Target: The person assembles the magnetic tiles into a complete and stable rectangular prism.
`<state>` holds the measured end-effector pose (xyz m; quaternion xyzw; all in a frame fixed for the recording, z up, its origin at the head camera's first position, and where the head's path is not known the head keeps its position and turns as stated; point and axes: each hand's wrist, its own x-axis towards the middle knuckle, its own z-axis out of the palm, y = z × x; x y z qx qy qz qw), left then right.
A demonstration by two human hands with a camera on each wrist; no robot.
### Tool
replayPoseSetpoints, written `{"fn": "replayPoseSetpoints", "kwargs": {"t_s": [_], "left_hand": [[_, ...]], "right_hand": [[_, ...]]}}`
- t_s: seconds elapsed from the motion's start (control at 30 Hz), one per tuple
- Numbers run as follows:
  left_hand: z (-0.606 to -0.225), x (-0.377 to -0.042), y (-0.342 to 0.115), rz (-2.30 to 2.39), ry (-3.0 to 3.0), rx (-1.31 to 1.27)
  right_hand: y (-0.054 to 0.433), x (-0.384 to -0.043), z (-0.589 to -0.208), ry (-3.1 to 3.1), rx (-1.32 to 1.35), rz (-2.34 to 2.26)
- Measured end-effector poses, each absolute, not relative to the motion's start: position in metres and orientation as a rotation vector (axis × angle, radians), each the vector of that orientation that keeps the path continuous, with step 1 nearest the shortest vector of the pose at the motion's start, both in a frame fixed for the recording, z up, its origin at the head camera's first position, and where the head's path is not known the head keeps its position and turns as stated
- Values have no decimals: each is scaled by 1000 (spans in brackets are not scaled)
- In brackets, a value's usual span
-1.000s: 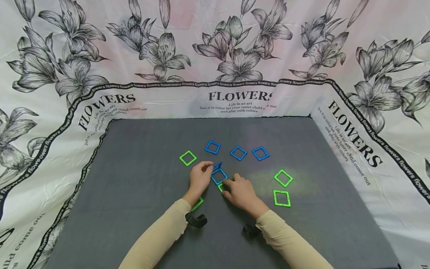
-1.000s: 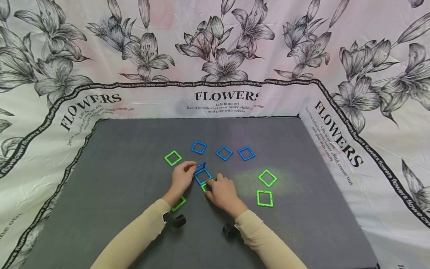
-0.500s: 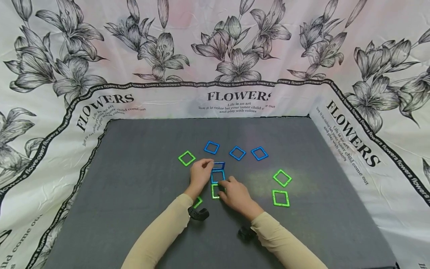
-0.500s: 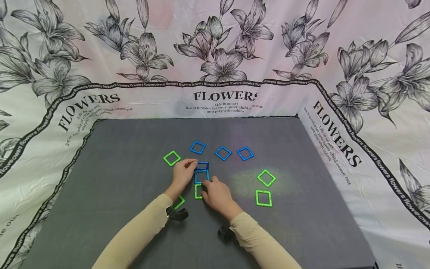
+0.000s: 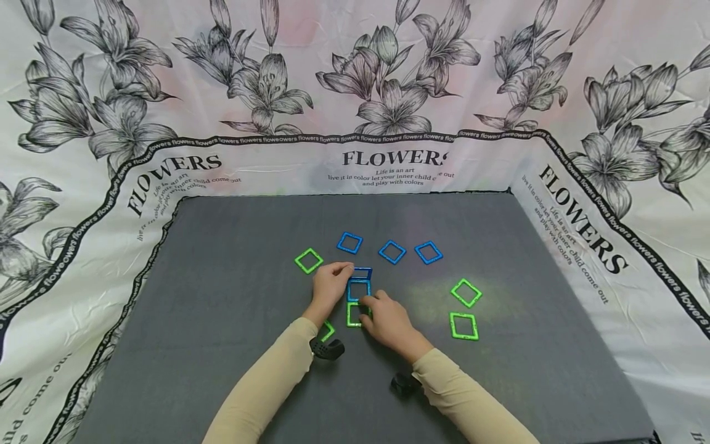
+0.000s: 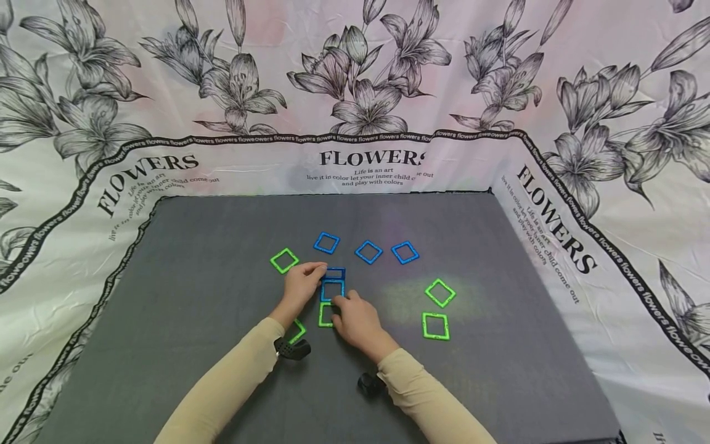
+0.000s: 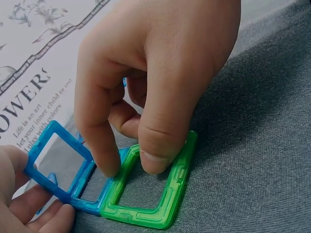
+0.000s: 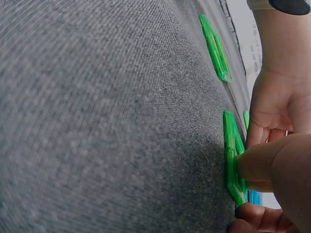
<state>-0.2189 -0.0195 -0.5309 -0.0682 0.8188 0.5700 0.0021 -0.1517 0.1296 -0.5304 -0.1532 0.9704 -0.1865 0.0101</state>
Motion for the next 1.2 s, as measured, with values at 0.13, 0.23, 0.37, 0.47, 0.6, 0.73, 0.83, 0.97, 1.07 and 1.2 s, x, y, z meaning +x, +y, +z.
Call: {"fn": "replayPoseSetpoints", "kwargs": {"t_s": [0.13, 0.23, 0.37, 0.47, 0.6, 0.73, 0.83, 0.97, 1.07, 1.2], "left_hand": [[-531, -219, -20, 1798, 2550, -207], [-532, -220, -20, 1797, 2545, -206], [-533, -220, -20, 1787, 2550, -205], [-533, -220, -20, 1778, 2561, -196], [-533, -220, -20, 1772, 2582, -177], [-533, -220, -21, 1773, 2588, -168], [-533, -219, -21, 1776, 2586, -166], [-534, -220, -20, 1793, 2574, -164], [-535, -221, -20, 1795, 2570, -165], [-535, -222, -19, 1788, 2578, -167]], "right_hand": [[130, -151, -531, 3032, -479, -592], [131, -151, -531, 3037, -485, -601], [132, -151, -532, 3036, -494, -621], [133, -150, -532, 3033, -513, -645], [136, -150, -532, 3023, -552, -676], [141, -150, -531, 2994, -588, -692], [147, -152, -528, 2974, -598, -700], [165, -156, -520, 2988, -561, -709], [188, -161, -516, 3049, -533, -713], [229, -170, -509, 3136, -471, -631]]}}
